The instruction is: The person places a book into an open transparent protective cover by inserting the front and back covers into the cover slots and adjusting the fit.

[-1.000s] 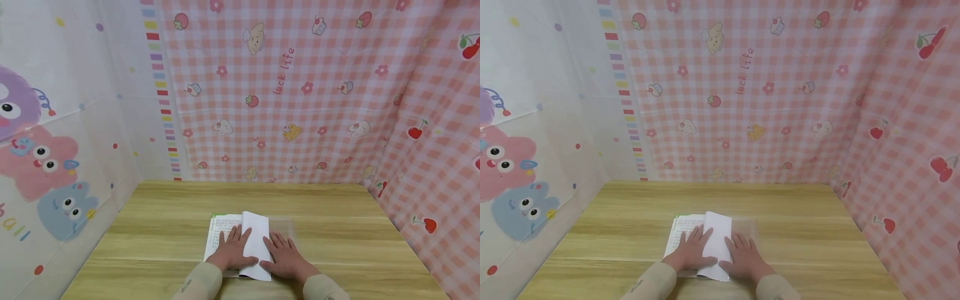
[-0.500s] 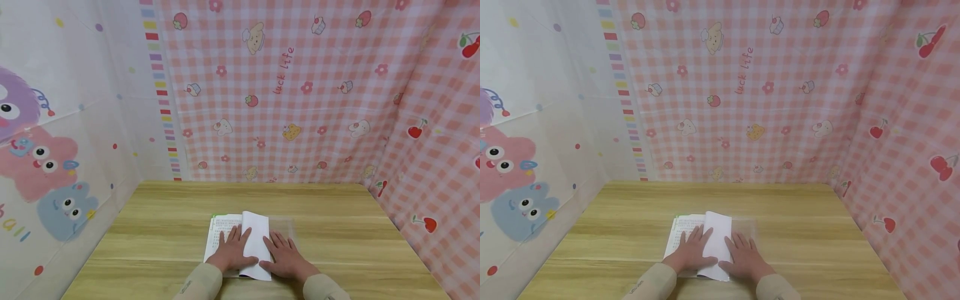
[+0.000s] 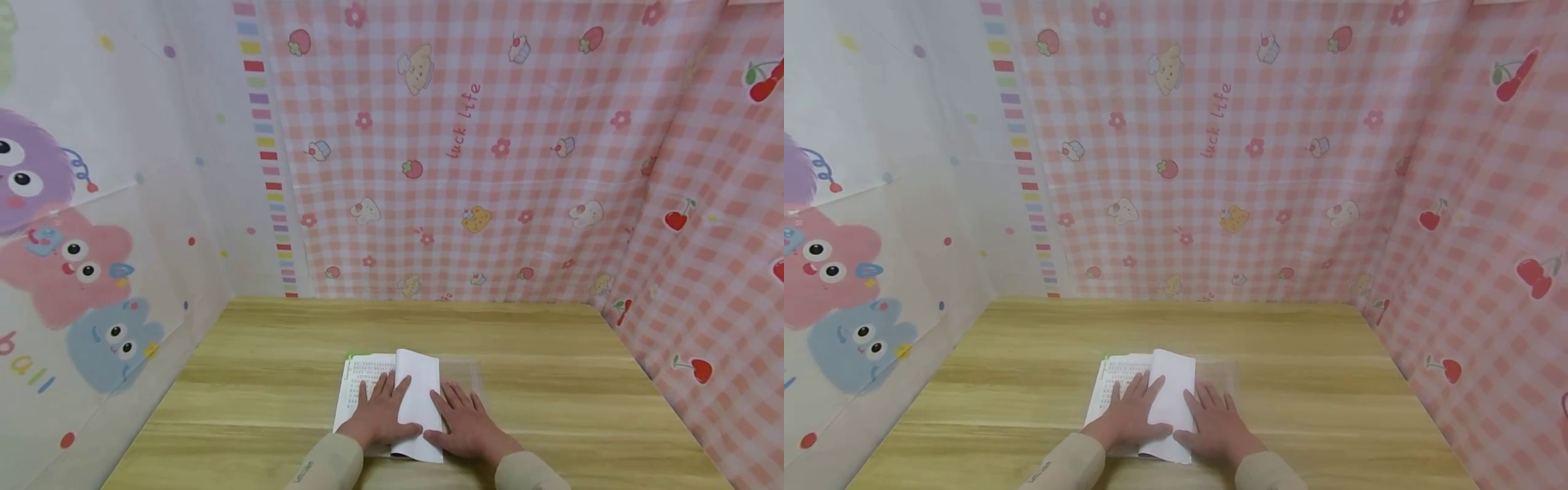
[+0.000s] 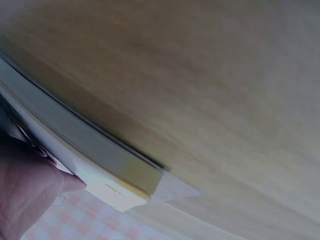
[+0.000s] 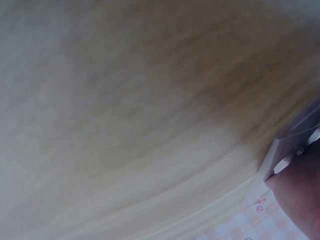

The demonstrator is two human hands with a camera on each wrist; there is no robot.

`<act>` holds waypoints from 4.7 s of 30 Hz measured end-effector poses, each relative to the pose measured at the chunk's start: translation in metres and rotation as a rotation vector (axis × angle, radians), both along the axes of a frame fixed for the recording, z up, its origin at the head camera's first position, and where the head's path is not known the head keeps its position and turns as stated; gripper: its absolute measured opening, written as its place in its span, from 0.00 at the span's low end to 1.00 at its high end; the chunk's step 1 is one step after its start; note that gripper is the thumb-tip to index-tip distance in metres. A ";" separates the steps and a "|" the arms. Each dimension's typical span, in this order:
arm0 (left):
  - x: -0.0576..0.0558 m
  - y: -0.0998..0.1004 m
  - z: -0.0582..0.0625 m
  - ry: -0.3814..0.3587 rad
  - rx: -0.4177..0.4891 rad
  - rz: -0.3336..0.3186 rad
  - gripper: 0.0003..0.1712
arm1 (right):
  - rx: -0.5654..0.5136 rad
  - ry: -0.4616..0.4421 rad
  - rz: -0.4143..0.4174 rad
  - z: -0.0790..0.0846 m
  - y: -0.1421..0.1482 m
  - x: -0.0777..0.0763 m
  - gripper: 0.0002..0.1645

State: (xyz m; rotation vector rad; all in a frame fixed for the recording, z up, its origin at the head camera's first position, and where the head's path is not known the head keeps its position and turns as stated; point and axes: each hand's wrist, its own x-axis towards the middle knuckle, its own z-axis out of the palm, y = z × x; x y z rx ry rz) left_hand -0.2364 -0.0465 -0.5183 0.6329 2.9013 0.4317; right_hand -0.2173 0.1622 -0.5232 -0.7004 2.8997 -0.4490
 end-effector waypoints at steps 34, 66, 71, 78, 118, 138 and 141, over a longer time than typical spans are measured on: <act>-0.002 0.003 -0.003 -0.013 -0.016 0.006 0.54 | -0.010 0.009 -0.003 -0.005 0.002 -0.002 0.49; 0.000 0.002 -0.002 -0.072 0.013 0.007 0.59 | -0.019 0.035 -0.005 -0.025 0.006 -0.011 0.50; 0.003 0.002 -0.001 -0.083 0.029 0.005 0.59 | -0.040 0.029 0.008 -0.021 0.006 -0.008 0.51; 0.003 0.003 0.003 -0.077 -0.010 0.007 0.59 | -0.013 0.008 -0.003 -0.022 0.005 -0.008 0.50; 0.000 0.005 0.007 -0.092 -0.018 0.017 0.58 | 0.137 0.162 -0.055 0.005 0.003 -0.005 0.32; 0.004 0.004 0.009 -0.066 0.007 -0.003 0.58 | 0.041 0.070 -0.026 0.004 0.003 0.005 0.49; 0.003 0.003 0.007 -0.068 0.008 -0.006 0.59 | 0.045 0.071 -0.026 0.007 0.002 0.008 0.50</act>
